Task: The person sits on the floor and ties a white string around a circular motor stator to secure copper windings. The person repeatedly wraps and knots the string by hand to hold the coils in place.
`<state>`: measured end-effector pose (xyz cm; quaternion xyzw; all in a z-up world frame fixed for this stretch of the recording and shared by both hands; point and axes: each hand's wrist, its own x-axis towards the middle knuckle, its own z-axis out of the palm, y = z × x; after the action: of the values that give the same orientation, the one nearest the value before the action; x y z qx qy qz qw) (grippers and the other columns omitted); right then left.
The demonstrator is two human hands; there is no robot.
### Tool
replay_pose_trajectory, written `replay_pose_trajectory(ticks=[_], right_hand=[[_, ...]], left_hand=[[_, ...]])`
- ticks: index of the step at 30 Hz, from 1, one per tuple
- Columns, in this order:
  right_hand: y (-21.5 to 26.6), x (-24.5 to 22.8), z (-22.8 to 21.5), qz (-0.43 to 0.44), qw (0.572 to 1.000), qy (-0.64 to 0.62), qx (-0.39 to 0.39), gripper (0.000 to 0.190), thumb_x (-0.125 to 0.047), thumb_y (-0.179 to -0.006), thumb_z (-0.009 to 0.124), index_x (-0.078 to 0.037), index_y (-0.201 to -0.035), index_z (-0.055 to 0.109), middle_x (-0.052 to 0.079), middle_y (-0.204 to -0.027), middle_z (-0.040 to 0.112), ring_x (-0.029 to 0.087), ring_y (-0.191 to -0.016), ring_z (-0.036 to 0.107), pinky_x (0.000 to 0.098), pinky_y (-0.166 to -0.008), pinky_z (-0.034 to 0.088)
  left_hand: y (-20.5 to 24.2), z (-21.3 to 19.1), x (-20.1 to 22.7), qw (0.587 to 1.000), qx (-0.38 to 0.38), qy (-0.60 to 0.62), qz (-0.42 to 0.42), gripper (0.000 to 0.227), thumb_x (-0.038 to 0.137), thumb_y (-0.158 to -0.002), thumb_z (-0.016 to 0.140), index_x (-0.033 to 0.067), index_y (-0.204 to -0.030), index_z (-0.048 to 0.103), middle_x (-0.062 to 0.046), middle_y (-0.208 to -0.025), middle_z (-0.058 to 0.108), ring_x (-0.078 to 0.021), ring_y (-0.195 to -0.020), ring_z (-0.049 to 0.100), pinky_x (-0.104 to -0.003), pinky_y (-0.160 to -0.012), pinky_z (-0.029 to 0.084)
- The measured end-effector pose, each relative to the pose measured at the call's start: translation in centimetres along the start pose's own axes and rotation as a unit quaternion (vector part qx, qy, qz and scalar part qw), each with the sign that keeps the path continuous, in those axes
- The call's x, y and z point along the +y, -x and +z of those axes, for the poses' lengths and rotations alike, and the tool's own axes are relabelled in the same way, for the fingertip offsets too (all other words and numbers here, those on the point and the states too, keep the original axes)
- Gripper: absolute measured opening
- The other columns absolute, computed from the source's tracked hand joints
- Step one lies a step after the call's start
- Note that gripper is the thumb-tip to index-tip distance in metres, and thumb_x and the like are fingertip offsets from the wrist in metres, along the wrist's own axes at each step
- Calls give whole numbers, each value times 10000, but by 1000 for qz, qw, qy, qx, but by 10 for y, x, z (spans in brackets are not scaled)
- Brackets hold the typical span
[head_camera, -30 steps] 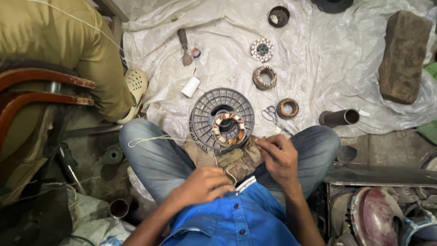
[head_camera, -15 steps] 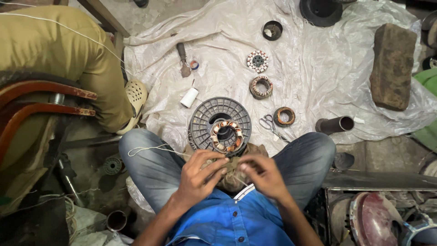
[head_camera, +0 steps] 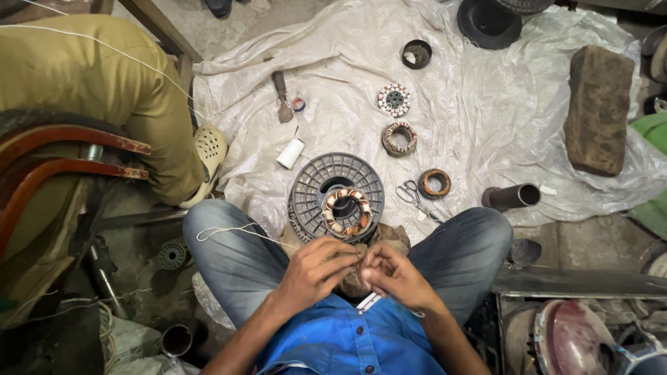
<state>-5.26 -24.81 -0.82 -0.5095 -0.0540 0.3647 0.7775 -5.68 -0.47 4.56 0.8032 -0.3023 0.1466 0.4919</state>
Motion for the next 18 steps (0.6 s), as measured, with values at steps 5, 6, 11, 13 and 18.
replay_pose_trajectory(ticks=[5, 6, 11, 13, 18], right_hand=[[-2, -8, 4, -11, 999, 18, -24, 184, -77, -1008, 691, -40, -1122, 551, 64, -821, 650, 78, -611, 535, 233, -529, 410], [-3, -11, 5, -12, 999, 40, -13, 210, -78, -981, 696, -44, -1152, 578, 55, -816, 648, 79, -614, 553, 237, -532, 435], [-10, -29, 18, -296, 849, 428, 97, 182, -90, -982, 731, -49, -1159, 726, 54, -959, 713, 101, -833, 673, 228, -694, 528], [-13, -34, 24, -285, 839, 438, 149, 178, -74, -877, 774, -31, -1049, 760, 39, -846, 671, 94, -673, 564, 235, -574, 439], [-10, -40, 31, -263, 824, 455, 213, 173, -54, -810, 838, -36, -970, 776, 30, -768, 580, 97, -616, 498, 249, -526, 378]], left_hand=[[0, 1, -2, 999, 13, -3, -34, 204, 45, -798, 803, 43, -991, 738, -64, -997, 715, -267, -936, 691, -373, -802, 560], [0, 1, -3, 999, 24, -9, -36, 189, 46, -804, 800, 36, -980, 733, -71, -987, 708, -270, -929, 685, -379, -795, 556], [-4, 0, -2, 996, 71, -25, -46, 134, 54, -823, 780, 12, -928, 708, -121, -962, 696, -290, -878, 666, -388, -747, 533], [-6, 2, -5, 995, 71, -14, -76, 117, 45, -849, 775, 0, -934, 708, -118, -913, 698, -288, -827, 677, -386, -721, 536], [1, 12, -12, 987, 104, -25, -120, 86, 44, -869, 765, 5, -914, 703, -112, -872, 717, -297, -786, 687, -388, -701, 532]])
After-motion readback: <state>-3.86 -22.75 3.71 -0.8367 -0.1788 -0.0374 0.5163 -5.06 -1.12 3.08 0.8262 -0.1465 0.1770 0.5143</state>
